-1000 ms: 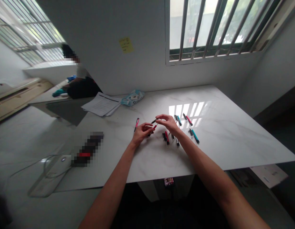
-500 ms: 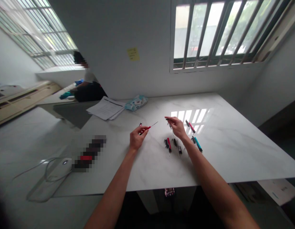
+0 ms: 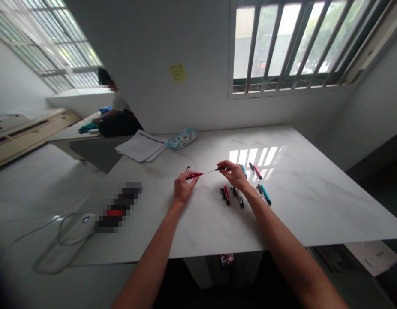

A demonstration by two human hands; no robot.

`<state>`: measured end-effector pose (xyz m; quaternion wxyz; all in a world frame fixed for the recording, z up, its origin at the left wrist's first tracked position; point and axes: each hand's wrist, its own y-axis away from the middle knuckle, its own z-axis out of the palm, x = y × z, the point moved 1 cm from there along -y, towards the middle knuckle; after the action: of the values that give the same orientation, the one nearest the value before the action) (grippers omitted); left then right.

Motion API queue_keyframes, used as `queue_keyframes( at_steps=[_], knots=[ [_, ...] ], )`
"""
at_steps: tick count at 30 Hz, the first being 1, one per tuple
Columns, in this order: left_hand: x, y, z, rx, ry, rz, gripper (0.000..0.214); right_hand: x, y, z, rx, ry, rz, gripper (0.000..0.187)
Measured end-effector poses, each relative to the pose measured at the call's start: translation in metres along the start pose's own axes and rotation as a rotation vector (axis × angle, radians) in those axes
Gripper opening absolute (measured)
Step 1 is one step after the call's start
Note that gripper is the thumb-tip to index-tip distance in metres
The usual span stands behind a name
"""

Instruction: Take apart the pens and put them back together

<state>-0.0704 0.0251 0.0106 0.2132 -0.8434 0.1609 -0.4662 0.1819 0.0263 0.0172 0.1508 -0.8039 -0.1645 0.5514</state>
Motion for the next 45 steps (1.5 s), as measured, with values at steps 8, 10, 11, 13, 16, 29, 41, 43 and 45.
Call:
queue_keyframes(
  at_steps=[8,10,11,13,16,29,41,43,45],
  knots=[
    [0.001,0.000,0.001,-0.029,0.008,0.004,0.011,0.000,0.000,0.003,-0.032,0.025,-0.019,0.020],
    [0.001,-0.001,0.000,-0.027,-0.001,0.013,0.010,-0.001,0.000,0.002,-0.031,0.048,-0.020,0.019],
    [0.000,-0.001,0.000,-0.027,-0.005,0.016,0.010,-0.001,0.000,0.002,-0.034,0.058,-0.021,0.019],
    [0.000,-0.001,0.001,-0.031,-0.005,0.017,0.009,-0.002,0.000,0.002,-0.051,0.061,-0.025,0.019],
    [-0.001,0.001,0.004,-0.057,0.022,0.017,0.009,-0.003,0.001,0.006,-0.092,0.030,-0.027,0.020],
    [0.002,0.002,0.009,-0.156,0.025,0.052,0.010,-0.002,0.006,0.020,-0.164,0.009,0.013,0.025],
    [0.004,0.003,0.010,-0.144,0.006,0.095,0.008,0.005,0.005,0.007,-0.269,-0.022,0.003,0.027],
    [0.005,0.004,0.011,-0.152,-0.011,0.111,0.008,0.004,0.005,0.008,-0.282,-0.023,-0.007,0.023],
    [0.006,0.005,0.013,-0.177,-0.023,0.141,0.009,0.001,0.006,0.012,-0.297,-0.042,0.000,0.024]
  ],
)
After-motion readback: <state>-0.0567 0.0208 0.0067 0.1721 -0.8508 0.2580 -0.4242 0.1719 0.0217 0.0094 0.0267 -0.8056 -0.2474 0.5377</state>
